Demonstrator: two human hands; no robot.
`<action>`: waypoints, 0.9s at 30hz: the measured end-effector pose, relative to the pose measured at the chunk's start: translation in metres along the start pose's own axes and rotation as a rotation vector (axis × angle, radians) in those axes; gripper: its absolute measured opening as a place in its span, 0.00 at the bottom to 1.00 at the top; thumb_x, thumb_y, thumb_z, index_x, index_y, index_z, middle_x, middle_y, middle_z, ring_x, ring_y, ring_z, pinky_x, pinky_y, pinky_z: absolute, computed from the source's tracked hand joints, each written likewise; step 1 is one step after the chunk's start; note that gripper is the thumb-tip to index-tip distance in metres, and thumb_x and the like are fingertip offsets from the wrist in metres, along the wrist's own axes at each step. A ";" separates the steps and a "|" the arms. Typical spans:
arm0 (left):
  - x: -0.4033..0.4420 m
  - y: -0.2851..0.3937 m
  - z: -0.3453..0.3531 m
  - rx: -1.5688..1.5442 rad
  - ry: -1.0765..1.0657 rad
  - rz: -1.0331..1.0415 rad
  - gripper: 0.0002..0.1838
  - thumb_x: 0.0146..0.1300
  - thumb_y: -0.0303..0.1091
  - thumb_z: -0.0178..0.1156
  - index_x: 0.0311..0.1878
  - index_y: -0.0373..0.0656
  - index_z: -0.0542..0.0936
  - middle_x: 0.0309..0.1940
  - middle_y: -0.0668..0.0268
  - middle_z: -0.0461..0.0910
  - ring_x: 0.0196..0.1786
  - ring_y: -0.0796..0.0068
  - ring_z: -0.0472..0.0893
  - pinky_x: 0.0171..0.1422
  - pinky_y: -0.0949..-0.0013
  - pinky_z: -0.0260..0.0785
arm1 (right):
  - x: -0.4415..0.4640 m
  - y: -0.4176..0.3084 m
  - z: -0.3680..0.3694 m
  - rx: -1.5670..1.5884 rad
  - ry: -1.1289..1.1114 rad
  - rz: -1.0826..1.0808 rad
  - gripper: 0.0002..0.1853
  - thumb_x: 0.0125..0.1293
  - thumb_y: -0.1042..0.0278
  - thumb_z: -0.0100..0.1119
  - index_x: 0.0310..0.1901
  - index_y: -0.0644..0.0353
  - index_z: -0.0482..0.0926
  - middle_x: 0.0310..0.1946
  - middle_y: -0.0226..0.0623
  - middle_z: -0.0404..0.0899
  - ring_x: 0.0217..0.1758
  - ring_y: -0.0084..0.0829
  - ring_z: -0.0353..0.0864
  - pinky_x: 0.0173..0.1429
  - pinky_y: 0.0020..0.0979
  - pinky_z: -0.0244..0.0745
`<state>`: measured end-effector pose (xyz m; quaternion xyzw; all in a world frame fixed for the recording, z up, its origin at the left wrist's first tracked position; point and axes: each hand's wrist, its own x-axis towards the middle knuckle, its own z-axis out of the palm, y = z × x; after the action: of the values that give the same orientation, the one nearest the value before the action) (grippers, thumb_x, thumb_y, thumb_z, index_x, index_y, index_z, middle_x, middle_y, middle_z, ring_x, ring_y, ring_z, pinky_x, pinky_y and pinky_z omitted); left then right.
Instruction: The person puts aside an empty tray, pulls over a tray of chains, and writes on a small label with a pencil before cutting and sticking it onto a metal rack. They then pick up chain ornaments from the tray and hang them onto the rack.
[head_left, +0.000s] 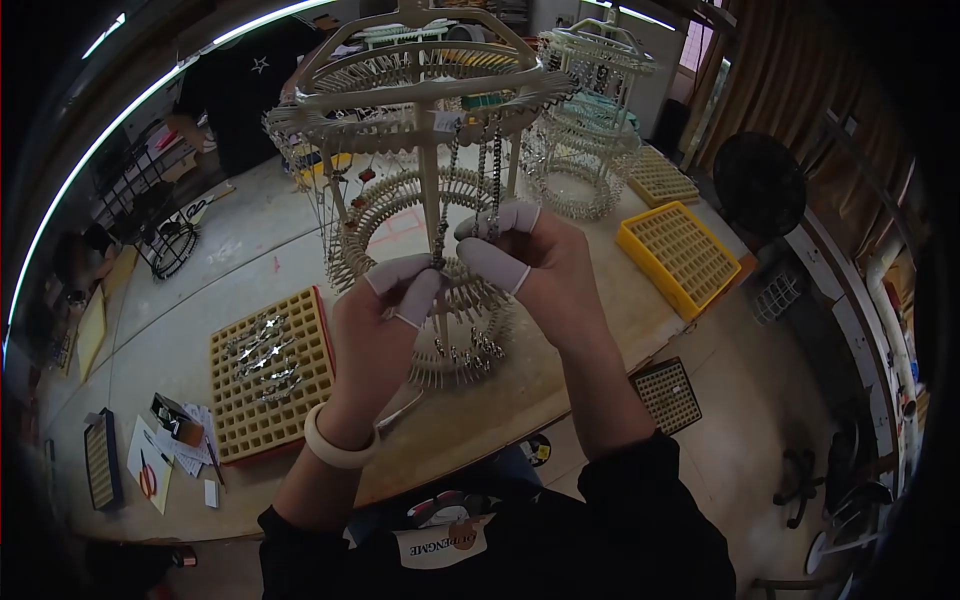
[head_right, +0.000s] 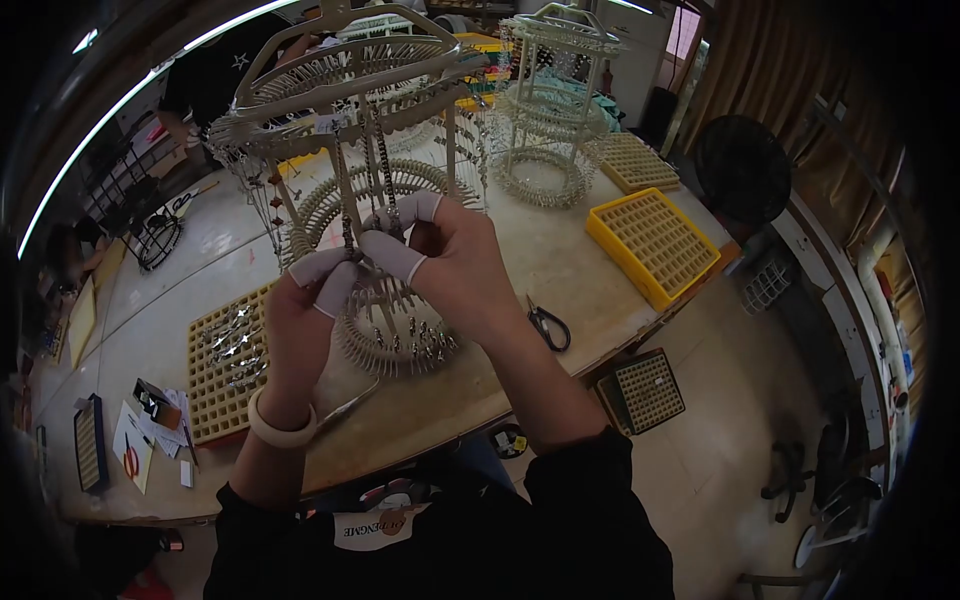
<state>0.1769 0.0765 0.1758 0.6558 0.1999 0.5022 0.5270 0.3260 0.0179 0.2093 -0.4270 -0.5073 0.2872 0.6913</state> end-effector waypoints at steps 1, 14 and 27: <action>-0.001 -0.002 -0.008 0.009 0.038 0.034 0.09 0.61 0.23 0.57 0.45 0.34 0.78 0.34 0.65 0.80 0.37 0.82 0.79 0.43 0.78 0.70 | 0.000 0.001 0.002 0.004 0.001 0.002 0.09 0.54 0.70 0.66 0.35 0.62 0.79 0.20 0.19 0.71 0.22 0.09 0.64 0.25 0.15 0.58; 0.003 -0.006 -0.048 0.446 0.075 0.443 0.11 0.59 0.20 0.57 0.46 0.38 0.77 0.38 0.64 0.77 0.41 0.76 0.76 0.48 0.74 0.68 | -0.014 0.006 0.041 0.039 0.082 0.122 0.09 0.58 0.70 0.64 0.37 0.66 0.81 0.24 0.26 0.77 0.26 0.11 0.70 0.29 0.17 0.65; -0.003 -0.014 -0.044 -0.061 0.013 0.115 0.09 0.63 0.22 0.55 0.46 0.31 0.76 0.40 0.62 0.79 0.43 0.76 0.80 0.50 0.73 0.73 | -0.014 0.016 0.057 -0.001 0.068 0.216 0.08 0.59 0.68 0.63 0.31 0.64 0.78 0.15 0.27 0.73 0.11 0.12 0.64 0.14 0.17 0.55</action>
<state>0.1411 0.1004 0.1597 0.6464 0.1499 0.5419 0.5158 0.2677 0.0307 0.1956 -0.4891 -0.4346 0.3449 0.6730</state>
